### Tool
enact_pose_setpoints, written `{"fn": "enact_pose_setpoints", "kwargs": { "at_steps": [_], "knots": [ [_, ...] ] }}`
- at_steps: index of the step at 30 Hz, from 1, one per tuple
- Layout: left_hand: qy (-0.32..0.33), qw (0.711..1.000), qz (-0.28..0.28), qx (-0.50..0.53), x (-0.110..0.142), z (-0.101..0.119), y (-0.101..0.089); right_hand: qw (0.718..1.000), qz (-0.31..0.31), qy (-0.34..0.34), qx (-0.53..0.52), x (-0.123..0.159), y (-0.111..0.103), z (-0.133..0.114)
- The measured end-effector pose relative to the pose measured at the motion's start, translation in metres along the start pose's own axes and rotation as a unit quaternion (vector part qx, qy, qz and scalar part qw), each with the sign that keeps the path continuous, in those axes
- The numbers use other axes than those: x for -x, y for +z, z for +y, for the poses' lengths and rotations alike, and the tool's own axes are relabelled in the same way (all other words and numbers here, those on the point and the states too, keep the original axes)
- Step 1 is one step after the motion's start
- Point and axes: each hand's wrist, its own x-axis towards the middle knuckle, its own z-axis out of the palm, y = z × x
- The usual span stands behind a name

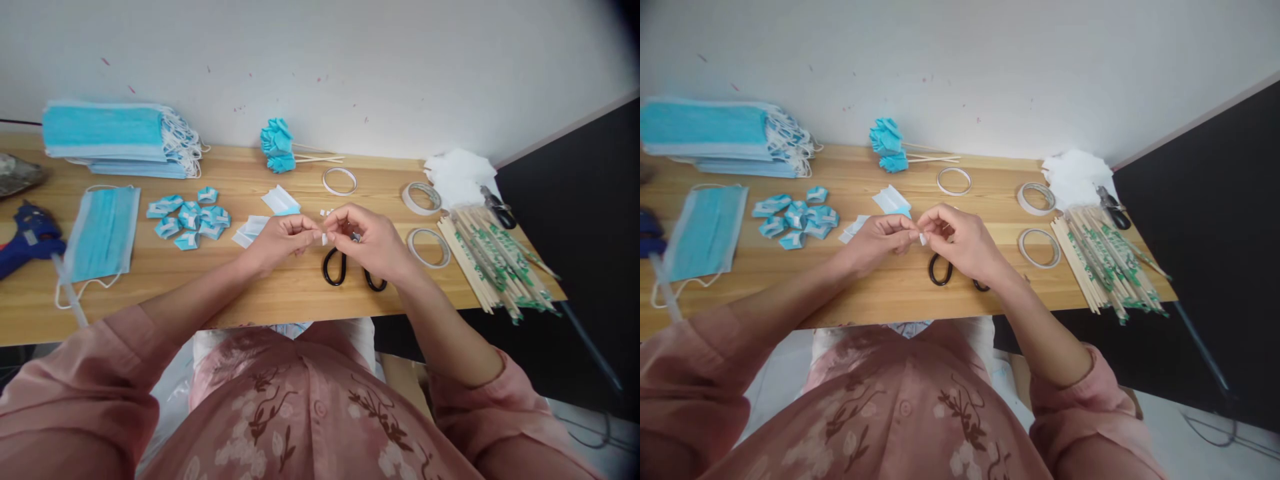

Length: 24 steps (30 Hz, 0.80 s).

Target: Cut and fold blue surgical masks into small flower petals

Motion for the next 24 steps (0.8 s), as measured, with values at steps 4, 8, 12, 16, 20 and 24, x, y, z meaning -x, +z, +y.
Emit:
{"fn": "enact_pose_setpoints", "kwargs": {
  "at_steps": [4,8,12,16,20,24],
  "knots": [
    [-0.012,1.000,-0.003,0.025,-0.001,-0.005,-0.001,1.000,0.008,-0.002,0.014,0.003,0.004,0.003],
    [-0.040,0.995,0.012,0.096,-0.003,-0.008,-0.004,0.999,0.039,0.005,-0.001,0.006,-0.016,0.008],
    [-0.050,0.993,0.027,0.105,-0.003,-0.007,-0.004,0.993,0.089,0.072,-0.027,0.006,-0.066,0.029],
    [-0.066,0.993,0.022,0.090,-0.001,-0.005,-0.003,0.984,0.054,0.165,-0.030,0.009,-0.091,0.063],
    [-0.072,0.994,0.012,0.087,-0.001,-0.006,-0.002,0.980,0.044,0.194,-0.033,0.012,-0.083,0.087],
    [-0.080,0.993,0.003,0.092,-0.002,-0.006,-0.003,0.983,0.034,0.181,0.009,0.012,-0.078,0.098]
  ]
}}
